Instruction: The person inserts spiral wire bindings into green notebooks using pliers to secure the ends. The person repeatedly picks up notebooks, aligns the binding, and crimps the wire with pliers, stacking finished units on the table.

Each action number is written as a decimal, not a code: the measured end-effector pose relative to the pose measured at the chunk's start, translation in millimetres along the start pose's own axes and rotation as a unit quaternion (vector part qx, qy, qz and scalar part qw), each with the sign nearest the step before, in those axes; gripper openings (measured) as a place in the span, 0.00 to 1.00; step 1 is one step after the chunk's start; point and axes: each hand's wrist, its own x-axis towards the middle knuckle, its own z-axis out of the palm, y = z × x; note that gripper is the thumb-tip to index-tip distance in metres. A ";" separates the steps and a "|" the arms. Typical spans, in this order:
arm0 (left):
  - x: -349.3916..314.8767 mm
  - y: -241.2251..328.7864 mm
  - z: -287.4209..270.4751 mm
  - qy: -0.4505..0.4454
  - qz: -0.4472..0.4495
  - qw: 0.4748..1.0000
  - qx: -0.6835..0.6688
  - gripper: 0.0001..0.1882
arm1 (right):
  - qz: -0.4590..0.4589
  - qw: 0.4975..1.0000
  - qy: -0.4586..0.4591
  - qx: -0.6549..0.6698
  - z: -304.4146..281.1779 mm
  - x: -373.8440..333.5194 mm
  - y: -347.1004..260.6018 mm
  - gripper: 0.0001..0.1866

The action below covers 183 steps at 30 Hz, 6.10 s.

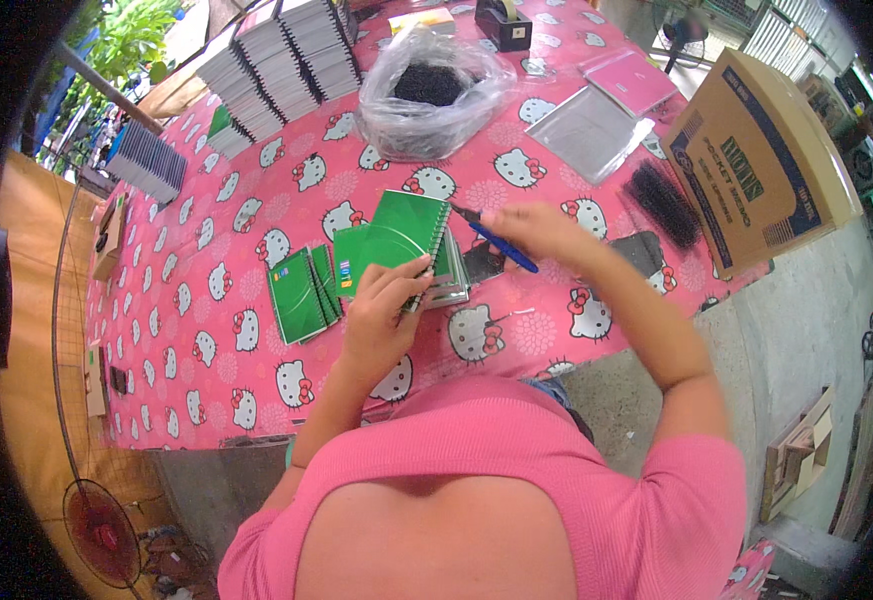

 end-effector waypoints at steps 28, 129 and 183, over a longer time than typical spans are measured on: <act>-78.8 -170.1 -137.9 0.340 -0.463 0.673 -0.465 0.21 | -0.304 0.800 0.209 -0.473 -2.0 201.5 30.7 0.13; 31.3 -12.3 -17.2 -0.136 -0.290 0.946 -0.056 0.09 | -0.365 0.871 0.280 -0.172 57.2 -49.4 53.8 0.10; -14.1 64.0 -23.1 0.155 -0.110 0.974 0.127 0.10 | -0.499 0.754 0.207 -0.373 97.3 -65.6 -27.5 0.09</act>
